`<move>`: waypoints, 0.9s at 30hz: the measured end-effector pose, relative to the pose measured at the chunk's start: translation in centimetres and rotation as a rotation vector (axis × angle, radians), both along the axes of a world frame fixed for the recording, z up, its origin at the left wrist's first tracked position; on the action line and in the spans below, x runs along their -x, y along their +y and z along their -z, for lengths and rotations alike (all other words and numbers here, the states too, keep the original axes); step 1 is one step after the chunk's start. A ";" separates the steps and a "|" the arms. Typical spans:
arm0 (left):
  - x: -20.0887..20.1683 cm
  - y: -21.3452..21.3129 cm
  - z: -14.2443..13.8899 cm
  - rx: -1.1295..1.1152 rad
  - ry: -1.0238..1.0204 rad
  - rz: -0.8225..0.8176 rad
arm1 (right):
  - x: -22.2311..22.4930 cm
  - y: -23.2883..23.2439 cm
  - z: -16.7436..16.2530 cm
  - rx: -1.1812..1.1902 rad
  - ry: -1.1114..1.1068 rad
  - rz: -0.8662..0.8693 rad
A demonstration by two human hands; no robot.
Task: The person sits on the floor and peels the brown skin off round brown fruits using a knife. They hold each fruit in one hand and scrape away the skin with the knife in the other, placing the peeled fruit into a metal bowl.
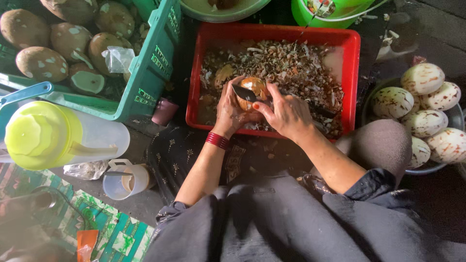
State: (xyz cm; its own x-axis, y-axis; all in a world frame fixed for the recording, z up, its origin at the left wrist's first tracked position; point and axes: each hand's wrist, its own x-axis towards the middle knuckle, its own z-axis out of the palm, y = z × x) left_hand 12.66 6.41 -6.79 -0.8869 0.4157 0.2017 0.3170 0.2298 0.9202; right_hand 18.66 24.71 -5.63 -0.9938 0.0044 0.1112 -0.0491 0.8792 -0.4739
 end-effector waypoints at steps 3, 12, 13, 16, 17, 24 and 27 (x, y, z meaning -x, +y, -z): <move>-0.7 0.8 0.0 0.242 0.037 -0.056 | 1.9 0.4 0.7 0.143 -0.165 0.109; -0.4 0.2 -0.6 0.233 0.133 -0.084 | 0.0 1.4 -0.1 0.111 -0.135 0.003; -0.4 0.2 -0.5 0.247 0.134 -0.087 | -0.5 1.0 -0.1 0.045 -0.114 -0.005; -0.4 0.3 0.5 0.266 0.092 -0.102 | -0.9 0.0 0.6 -0.074 -0.072 -0.008; -0.4 0.3 0.9 0.217 0.094 -0.106 | -0.5 -0.1 1.0 -0.070 -0.069 0.006; 0.3 0.4 3.4 -0.075 0.049 0.019 | 1.8 2.5 3.3 0.976 -0.350 0.124; 1.0 -0.5 3.2 -0.064 -0.028 0.055 | 1.3 3.3 3.0 0.944 -0.393 0.078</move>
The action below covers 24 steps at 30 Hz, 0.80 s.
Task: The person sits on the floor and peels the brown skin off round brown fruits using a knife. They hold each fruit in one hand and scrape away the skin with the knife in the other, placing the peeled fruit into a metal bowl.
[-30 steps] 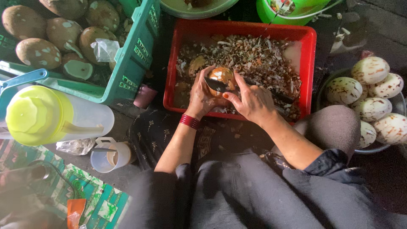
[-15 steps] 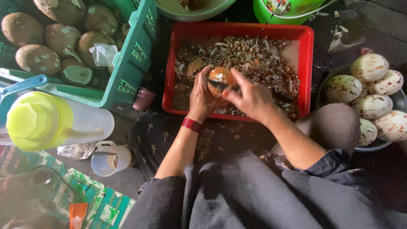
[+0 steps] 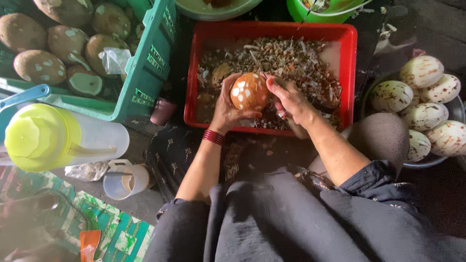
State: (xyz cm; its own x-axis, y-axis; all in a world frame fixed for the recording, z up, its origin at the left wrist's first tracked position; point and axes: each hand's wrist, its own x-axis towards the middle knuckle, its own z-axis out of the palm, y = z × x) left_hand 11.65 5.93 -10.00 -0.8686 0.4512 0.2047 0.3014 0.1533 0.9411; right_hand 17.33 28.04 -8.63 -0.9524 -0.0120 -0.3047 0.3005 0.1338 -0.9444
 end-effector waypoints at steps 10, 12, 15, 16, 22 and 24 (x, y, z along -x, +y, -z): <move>-0.3 0.5 -0.9 -0.003 -0.026 -0.025 | -2.3 -3.2 -1.8 -0.943 0.464 -0.118; -0.2 0.5 -0.7 -0.039 0.018 -0.020 | -1.9 -3.4 -1.1 -0.967 0.572 -0.060; -0.2 0.8 -0.6 -0.011 0.082 -0.041 | -0.2 -2.8 -0.1 -0.846 0.239 -0.066; -0.3 0.9 -0.6 0.017 0.100 -0.054 | 0.5 -2.4 0.2 -0.704 0.214 -0.046; -0.5 0.5 -1.5 0.123 0.227 -0.041 | 1.2 -0.7 -0.3 -0.121 -0.044 0.048; -0.2 0.2 -1.8 0.051 0.135 0.004 | 0.1 -0.9 -1.1 -0.173 0.063 0.036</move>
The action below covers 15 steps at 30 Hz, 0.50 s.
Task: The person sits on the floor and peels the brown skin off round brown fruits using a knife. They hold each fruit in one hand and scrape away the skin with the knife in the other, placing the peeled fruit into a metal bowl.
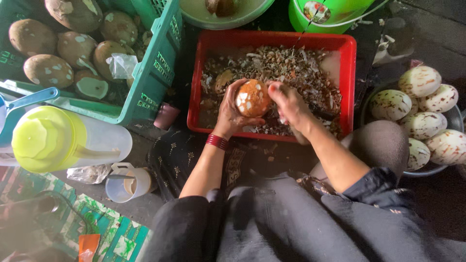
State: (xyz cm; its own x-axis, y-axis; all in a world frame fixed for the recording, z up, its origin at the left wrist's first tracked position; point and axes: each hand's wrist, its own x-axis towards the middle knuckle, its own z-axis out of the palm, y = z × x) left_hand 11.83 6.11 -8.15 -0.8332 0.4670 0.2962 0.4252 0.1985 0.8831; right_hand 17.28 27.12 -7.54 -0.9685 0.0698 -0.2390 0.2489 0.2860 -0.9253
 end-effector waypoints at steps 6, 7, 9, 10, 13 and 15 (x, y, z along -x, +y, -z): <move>0.0 0.5 -0.1 -0.222 -0.272 0.078 | -2.3 -1.7 -2.6 -0.796 0.076 -0.220; -0.1 0.5 -0.1 -0.236 -0.300 0.085 | -2.4 -1.9 -2.9 -0.805 0.128 -0.198; -0.2 0.6 -0.2 -0.118 -0.197 0.023 | -2.4 -2.2 -3.1 -0.826 0.245 -0.154; -0.2 0.6 -0.2 -0.059 -0.147 -0.009 | -2.2 -2.2 -3.1 -0.821 0.294 -0.130; -0.4 1.0 -0.4 -0.059 -0.130 -0.060 | -1.2 -2.3 -2.2 -0.780 0.310 -0.081; -0.7 1.6 -0.3 0.155 -0.001 -0.132 | -0.2 -2.1 -1.3 -0.717 0.168 -0.087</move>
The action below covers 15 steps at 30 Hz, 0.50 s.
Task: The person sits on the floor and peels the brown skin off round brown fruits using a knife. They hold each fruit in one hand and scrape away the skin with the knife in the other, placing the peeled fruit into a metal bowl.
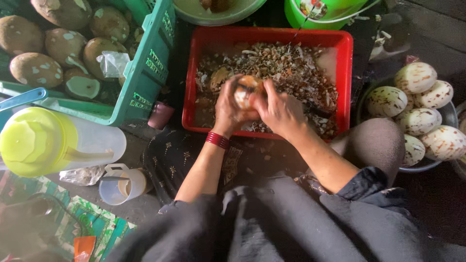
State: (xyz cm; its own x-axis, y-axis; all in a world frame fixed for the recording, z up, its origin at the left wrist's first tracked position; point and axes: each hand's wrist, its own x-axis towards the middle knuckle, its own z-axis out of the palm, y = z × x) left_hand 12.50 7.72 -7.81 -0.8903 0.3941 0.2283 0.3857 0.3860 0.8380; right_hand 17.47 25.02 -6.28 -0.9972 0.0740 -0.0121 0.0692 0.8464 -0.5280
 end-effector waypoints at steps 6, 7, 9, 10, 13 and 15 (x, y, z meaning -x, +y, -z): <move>-0.6 0.3 0.8 -0.085 0.032 -0.026 | 2.3 1.5 3.2 0.861 -0.184 0.218; -0.3 0.0 0.9 -0.130 -0.001 -0.018 | 2.2 1.7 3.6 0.888 -0.188 0.202; 0.2 -0.8 1.0 -0.180 0.006 0.035 | 1.8 2.1 3.9 0.949 -0.202 0.171; 0.4 -1.2 1.0 -0.207 0.006 0.068 | 1.4 2.3 3.9 1.001 -0.192 0.157; 0.9 -1.6 1.0 -0.182 -0.041 0.147 | 0.6 2.7 2.9 1.026 -0.208 0.116; 1.0 -1.3 0.9 -0.183 -0.031 0.128 | 0.2 2.7 1.7 0.869 -0.253 0.074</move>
State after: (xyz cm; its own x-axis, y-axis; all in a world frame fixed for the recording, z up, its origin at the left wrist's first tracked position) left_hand 11.54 6.40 -8.74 -0.8431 0.4592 0.2798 0.3951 0.1761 0.9016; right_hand 17.23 27.76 -8.01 -0.9503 0.0006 -0.3113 0.3081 0.1456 -0.9402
